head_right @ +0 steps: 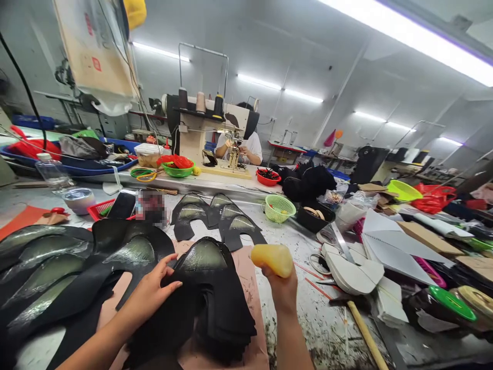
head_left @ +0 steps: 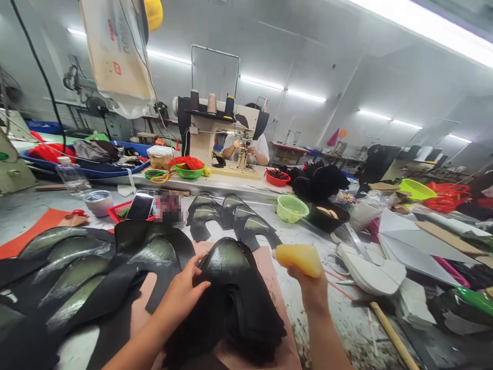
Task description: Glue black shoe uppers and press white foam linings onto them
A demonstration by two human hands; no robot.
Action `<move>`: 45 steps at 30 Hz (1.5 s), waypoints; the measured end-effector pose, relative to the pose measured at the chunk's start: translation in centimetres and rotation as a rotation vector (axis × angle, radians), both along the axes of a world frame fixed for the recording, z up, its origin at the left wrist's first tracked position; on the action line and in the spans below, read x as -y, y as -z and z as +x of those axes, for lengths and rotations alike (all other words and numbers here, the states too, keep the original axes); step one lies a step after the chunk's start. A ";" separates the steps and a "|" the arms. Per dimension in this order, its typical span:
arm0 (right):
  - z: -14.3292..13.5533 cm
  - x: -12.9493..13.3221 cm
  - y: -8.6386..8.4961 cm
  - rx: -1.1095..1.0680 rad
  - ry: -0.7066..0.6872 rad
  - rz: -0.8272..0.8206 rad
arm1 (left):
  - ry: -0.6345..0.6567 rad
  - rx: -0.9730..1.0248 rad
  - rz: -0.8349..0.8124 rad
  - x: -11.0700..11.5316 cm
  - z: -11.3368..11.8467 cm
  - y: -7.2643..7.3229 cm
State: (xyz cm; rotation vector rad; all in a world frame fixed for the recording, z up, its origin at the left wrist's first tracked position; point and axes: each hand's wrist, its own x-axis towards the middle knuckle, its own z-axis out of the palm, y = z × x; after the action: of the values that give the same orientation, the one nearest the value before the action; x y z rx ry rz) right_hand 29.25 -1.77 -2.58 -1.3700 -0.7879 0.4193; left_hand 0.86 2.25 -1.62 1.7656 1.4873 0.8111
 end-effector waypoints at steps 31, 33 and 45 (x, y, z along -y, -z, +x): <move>-6.4 -3.3 -3.9 0.482 -0.463 -0.077 | 0.366 -0.590 0.588 1.6 0.6 1.6; -7.8 -4.4 -4.2 0.669 -0.594 -0.112 | 0.447 -0.630 0.769 3.7 0.3 3.7; -11.0 -6.3 -5.2 1.009 -0.803 -0.174 | 0.492 -0.676 0.854 4.0 -0.2 5.7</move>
State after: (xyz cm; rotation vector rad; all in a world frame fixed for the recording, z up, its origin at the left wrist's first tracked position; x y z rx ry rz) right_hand 18.23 4.51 2.57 -1.3493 -2.2063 0.3952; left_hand 0.70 -1.70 -7.27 3.1239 1.0025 0.6474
